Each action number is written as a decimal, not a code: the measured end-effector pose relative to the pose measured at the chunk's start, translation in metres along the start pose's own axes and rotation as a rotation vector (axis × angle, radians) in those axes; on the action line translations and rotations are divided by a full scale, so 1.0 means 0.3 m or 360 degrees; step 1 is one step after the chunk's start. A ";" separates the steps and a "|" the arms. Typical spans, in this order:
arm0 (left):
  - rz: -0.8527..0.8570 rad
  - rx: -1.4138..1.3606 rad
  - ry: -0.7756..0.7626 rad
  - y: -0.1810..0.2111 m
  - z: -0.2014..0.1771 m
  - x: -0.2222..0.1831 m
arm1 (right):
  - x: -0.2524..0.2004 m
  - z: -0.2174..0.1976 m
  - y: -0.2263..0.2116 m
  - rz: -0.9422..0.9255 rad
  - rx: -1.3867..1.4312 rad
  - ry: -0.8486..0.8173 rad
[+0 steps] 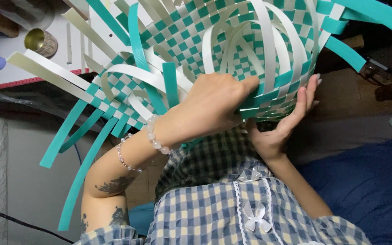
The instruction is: The person is weaving a plastic basket by manually tucking the ends of green and white plastic strips into the woven body to secure the rim.
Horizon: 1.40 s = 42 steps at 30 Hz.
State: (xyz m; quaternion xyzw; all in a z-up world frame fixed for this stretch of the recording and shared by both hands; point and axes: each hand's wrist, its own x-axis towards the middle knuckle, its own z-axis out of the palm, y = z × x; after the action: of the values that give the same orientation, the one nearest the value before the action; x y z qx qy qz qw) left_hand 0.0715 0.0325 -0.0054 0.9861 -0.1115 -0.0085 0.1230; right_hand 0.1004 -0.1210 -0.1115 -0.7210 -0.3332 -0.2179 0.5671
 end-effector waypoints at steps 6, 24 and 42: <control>-0.0042 0.0190 -0.0014 0.003 0.026 0.006 | -0.002 0.000 0.006 -0.0081 0.0137 0.0059; -0.0139 -0.0615 0.0015 0.004 -0.021 -0.022 | -0.040 -0.026 0.096 -0.0515 -0.0271 -0.0075; -0.0058 -0.1159 0.0420 0.085 0.083 0.088 | 0.049 -0.102 0.160 -0.0090 0.0410 0.0277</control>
State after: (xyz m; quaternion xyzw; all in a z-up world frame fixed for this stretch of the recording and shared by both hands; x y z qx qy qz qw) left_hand 0.0905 -0.0034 -0.0231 0.8723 -0.0668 0.0773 0.4783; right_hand 0.1474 -0.1535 -0.1256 -0.6110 -0.3282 -0.2511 0.6752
